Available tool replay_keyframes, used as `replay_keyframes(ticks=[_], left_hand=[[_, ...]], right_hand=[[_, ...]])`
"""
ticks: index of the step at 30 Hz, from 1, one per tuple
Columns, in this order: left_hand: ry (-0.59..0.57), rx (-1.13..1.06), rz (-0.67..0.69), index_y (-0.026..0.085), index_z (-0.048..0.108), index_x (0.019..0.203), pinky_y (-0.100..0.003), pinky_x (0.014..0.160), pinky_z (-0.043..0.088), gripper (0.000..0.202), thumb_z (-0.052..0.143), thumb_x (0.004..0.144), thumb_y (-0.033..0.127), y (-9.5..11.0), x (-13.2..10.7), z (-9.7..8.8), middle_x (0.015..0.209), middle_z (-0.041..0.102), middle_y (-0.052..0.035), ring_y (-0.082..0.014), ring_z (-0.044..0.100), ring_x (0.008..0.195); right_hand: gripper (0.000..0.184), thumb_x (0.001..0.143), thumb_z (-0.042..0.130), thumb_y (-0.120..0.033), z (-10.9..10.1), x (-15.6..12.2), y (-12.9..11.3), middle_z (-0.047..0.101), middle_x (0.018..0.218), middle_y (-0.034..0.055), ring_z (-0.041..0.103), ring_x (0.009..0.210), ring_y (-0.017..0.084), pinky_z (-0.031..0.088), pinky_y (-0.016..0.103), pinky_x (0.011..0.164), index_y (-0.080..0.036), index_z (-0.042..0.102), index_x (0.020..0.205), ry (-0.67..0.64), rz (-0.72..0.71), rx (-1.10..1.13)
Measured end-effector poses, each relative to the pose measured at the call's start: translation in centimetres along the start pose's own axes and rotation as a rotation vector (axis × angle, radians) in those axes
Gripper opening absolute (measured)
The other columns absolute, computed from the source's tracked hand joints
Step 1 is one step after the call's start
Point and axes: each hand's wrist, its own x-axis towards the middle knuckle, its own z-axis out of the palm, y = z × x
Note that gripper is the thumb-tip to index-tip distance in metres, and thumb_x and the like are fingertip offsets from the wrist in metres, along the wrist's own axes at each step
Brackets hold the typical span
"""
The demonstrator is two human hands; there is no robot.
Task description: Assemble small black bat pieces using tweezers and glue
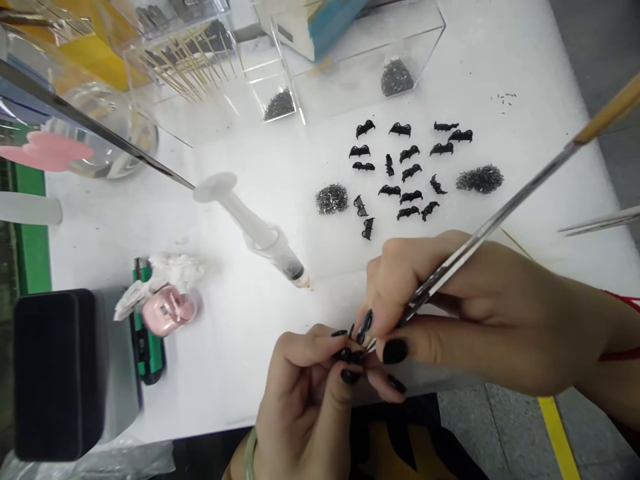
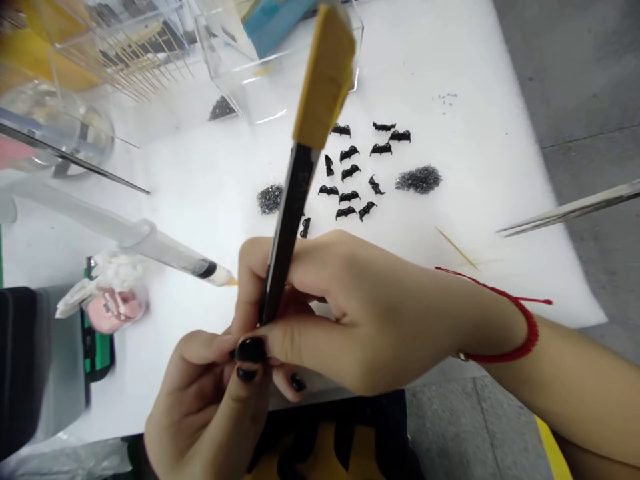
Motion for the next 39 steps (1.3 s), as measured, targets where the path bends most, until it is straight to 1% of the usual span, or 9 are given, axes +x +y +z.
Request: replay_keyframes(ticks=[2, 8, 13, 18, 22, 26, 32, 36, 39], left_hand=[[0.011, -0.006, 0.018, 0.024, 0.07, 0.116, -0.028, 0.066, 0.069, 0.026, 0.056, 0.103, 0.006, 0.0, 0.2, 0.2, 0.094, 0.076, -0.0025, -0.0149, 0.079, 0.065], [0.006, 0.035, 0.013, 0.027, 0.069, 0.117, -0.02, 0.06, 0.066, 0.027, 0.058, 0.103, 0.006, 0.3, 0.1, 0.1, 0.1, 0.076, -0.0012, -0.0092, 0.075, 0.06], [0.022, 0.052, 0.023, 0.026, 0.068, 0.117, -0.019, 0.058, 0.065, 0.026, 0.058, 0.103, 0.007, 0.1, -0.3, -0.3, 0.101, 0.075, -0.0015, -0.0094, 0.075, 0.06], [0.004, 0.048, 0.022, 0.025, 0.068, 0.118, -0.019, 0.06, 0.066, 0.027, 0.057, 0.103, 0.005, -0.1, -0.1, -0.4, 0.103, 0.075, -0.0016, -0.0092, 0.076, 0.062], [0.025, 0.06, 0.047, 0.025, 0.069, 0.115, -0.02, 0.061, 0.067, 0.024, 0.06, 0.102, 0.007, 0.2, 0.0, -0.1, 0.1, 0.076, -0.0016, -0.0113, 0.078, 0.064], [0.057, 0.037, 0.076, 0.022, 0.072, 0.11, -0.02, 0.058, 0.066, 0.02, 0.065, 0.1, 0.007, 0.3, 0.4, 0.6, 0.096, 0.077, -0.0016, -0.0115, 0.077, 0.061], [0.04, 0.022, 0.079, 0.025, 0.072, 0.111, -0.018, 0.049, 0.062, 0.021, 0.064, 0.1, 0.009, 0.3, 0.7, 0.8, 0.096, 0.076, -0.002, -0.009, 0.072, 0.052], [0.062, 0.049, 0.076, 0.027, 0.072, 0.11, -0.02, 0.052, 0.064, 0.018, 0.066, 0.1, 0.012, 0.2, 0.5, 0.8, 0.092, 0.074, -0.0026, -0.0131, 0.076, 0.058], [0.035, 0.05, 0.077, 0.028, 0.072, 0.111, -0.023, 0.053, 0.065, 0.02, 0.064, 0.101, 0.012, 0.2, 0.5, 0.8, 0.093, 0.074, -0.0026, -0.0133, 0.076, 0.057]], right_hand=[[0.012, 0.093, 0.053, -0.011, 0.0, 0.1, 0.0, 0.066, 0.081, 0.0023, 0.077, 0.073, 0.024, 0.062, 0.036, 0.063, -0.021, 0.051, 0.089, -0.028, -0.007, -0.033], [0.018, 0.092, 0.055, -0.005, 0.3, 0.0, -0.2, 0.066, 0.076, -0.002, 0.077, 0.072, 0.019, 0.062, 0.028, 0.059, -0.022, 0.056, 0.087, 0.074, 0.012, -0.099], [0.021, 0.091, 0.058, -0.001, 0.4, 0.0, -0.2, 0.067, 0.072, -0.0028, 0.076, 0.067, 0.017, 0.06, 0.025, 0.055, -0.022, 0.061, 0.087, 0.1, 0.002, -0.133], [0.02, 0.089, 0.057, -0.002, 0.4, 0.1, -0.3, 0.068, 0.072, -0.0021, 0.076, 0.065, 0.019, 0.062, 0.028, 0.056, -0.022, 0.061, 0.089, 0.112, 0.023, -0.144], [0.015, 0.09, 0.058, -0.008, 0.4, 0.1, -0.4, 0.071, 0.072, -0.0007, 0.077, 0.066, 0.021, 0.063, 0.03, 0.056, -0.023, 0.057, 0.088, 0.096, 0.045, -0.141], [0.014, 0.093, 0.061, -0.016, 0.3, 0.2, -0.3, 0.07, 0.075, 0.0005, 0.078, 0.071, 0.023, 0.065, 0.034, 0.061, -0.023, 0.053, 0.084, 0.095, 0.051, -0.047], [0.016, 0.089, 0.058, -0.009, 0.3, 0.2, -0.4, 0.069, 0.072, -0.0018, 0.075, 0.064, 0.019, 0.063, 0.03, 0.059, -0.024, 0.054, 0.085, 0.08, 0.088, -0.013], [0.016, 0.09, 0.056, -0.01, 0.2, 0.2, -0.2, 0.067, 0.073, -0.0026, 0.07, 0.06, 0.015, 0.063, 0.031, 0.061, -0.024, 0.052, 0.085, 0.056, 0.072, 0.003], [0.015, 0.09, 0.056, -0.01, 0.1, 0.2, -0.1, 0.067, 0.074, -0.0023, 0.069, 0.06, 0.014, 0.063, 0.03, 0.061, -0.024, 0.052, 0.086, 0.048, 0.064, -0.005]])
